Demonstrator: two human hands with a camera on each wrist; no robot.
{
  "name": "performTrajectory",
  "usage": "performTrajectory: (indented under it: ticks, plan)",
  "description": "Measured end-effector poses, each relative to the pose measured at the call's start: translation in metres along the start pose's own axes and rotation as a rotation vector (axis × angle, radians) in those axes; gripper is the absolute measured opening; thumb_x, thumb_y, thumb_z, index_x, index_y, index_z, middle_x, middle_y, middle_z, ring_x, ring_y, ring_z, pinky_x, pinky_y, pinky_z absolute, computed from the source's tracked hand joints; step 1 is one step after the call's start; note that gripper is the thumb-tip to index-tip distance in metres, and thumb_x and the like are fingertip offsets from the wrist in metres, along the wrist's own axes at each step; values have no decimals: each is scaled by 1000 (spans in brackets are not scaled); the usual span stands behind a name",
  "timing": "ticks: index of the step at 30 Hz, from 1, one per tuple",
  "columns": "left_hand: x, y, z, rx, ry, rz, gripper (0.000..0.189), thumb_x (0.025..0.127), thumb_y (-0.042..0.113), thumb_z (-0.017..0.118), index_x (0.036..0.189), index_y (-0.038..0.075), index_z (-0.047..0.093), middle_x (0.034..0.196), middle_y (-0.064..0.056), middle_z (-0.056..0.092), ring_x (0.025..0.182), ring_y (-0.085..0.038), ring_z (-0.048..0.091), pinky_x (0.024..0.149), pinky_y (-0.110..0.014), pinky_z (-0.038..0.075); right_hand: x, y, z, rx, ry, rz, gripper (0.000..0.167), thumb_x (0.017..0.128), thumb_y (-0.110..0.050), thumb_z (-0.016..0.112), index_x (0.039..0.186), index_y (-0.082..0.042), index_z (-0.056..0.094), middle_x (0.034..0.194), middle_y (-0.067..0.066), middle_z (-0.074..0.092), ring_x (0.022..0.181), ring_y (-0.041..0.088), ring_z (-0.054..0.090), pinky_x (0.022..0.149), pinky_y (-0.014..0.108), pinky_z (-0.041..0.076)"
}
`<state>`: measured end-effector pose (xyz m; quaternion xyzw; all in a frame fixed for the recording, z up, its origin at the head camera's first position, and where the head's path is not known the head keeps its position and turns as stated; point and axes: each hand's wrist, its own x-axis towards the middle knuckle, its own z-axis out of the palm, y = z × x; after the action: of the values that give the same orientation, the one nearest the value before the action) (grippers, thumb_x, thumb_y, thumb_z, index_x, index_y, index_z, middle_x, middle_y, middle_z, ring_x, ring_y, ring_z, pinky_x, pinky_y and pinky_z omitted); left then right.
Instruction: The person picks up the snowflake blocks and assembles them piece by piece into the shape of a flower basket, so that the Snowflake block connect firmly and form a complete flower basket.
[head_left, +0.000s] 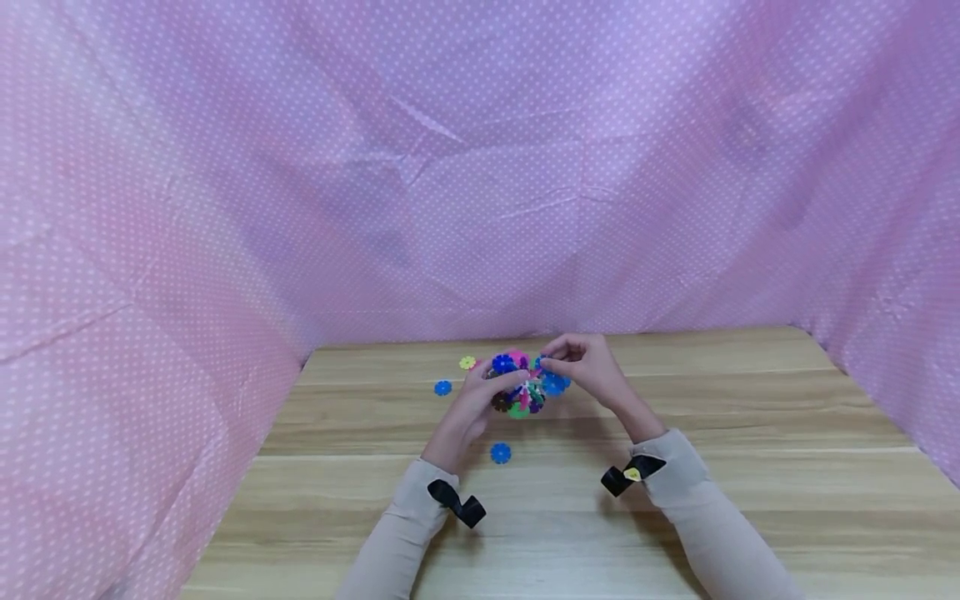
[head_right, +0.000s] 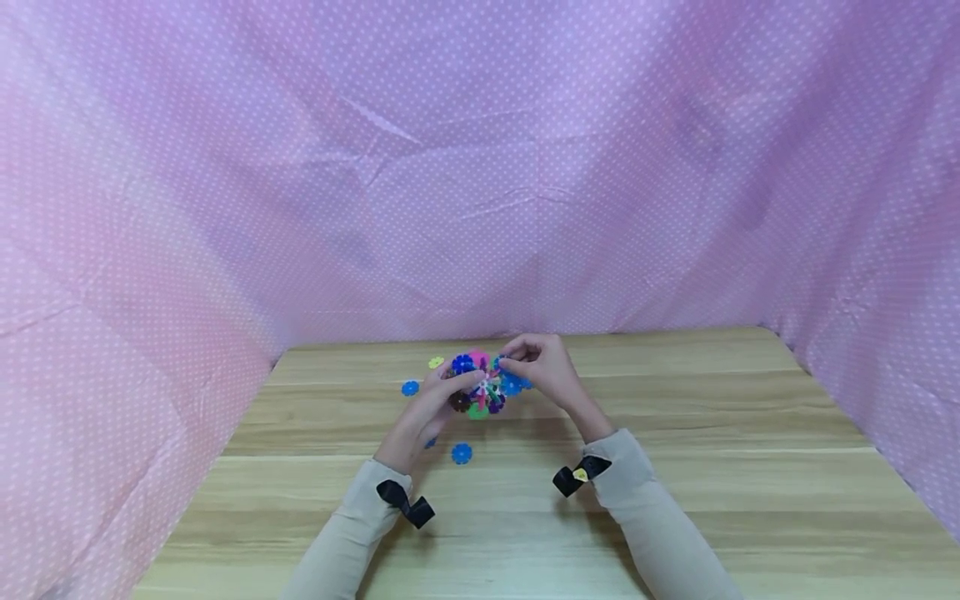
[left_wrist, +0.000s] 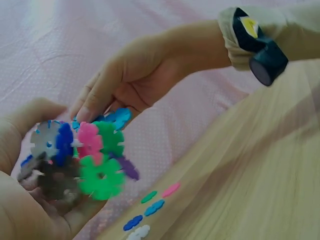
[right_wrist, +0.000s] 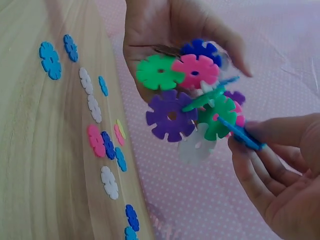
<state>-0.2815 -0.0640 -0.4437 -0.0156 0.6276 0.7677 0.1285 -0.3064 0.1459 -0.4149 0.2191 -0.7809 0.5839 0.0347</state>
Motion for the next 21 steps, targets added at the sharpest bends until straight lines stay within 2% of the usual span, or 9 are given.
performTrajectory:
  ticks: [3, 5, 10, 15, 21]
  plan:
    - [0, 0, 0, -75, -3, 16, 60, 89, 22, 77, 142, 11, 50, 138, -11, 58, 121, -24, 58, 106, -40, 51, 0, -1, 2, -2, 46, 18, 14, 88, -2, 77, 98, 6, 73, 87, 19, 74, 69, 6, 65, 64, 18, 56]
    - [0, -1, 2, -95, 11, 50, 57, 88, 17, 78, 139, 8, 51, 134, -10, 61, 118, -23, 60, 105, -38, 52, -1, -2, 5, 0, 60, 34, 15, 88, -2, 77, 98, 8, 71, 87, 19, 74, 68, 6, 64, 63, 18, 55]
    - [2, -8, 5, -83, 84, 117, 57, 83, 9, 82, 134, 4, 56, 126, -7, 65, 115, -20, 61, 106, -37, 50, -3, -1, 10, 18, 48, 61, 17, 88, -1, 77, 99, 9, 70, 89, 24, 73, 67, 7, 65, 61, 21, 57]
    - [3, -9, 5, -69, 109, 115, 55, 82, 8, 82, 131, 5, 58, 124, -7, 66, 115, -20, 61, 108, -40, 50, -2, -3, 5, -5, -19, 54, 17, 90, -6, 75, 101, 7, 70, 91, 20, 72, 72, 12, 67, 65, 26, 59]
    - [1, -6, 3, -18, 124, 83, 54, 80, 10, 85, 129, 9, 61, 125, -6, 67, 114, -20, 62, 106, -38, 51, 2, -5, -18, -21, -118, 73, 24, 98, -16, 69, 110, 5, 69, 98, 22, 73, 83, 21, 71, 73, 31, 61]
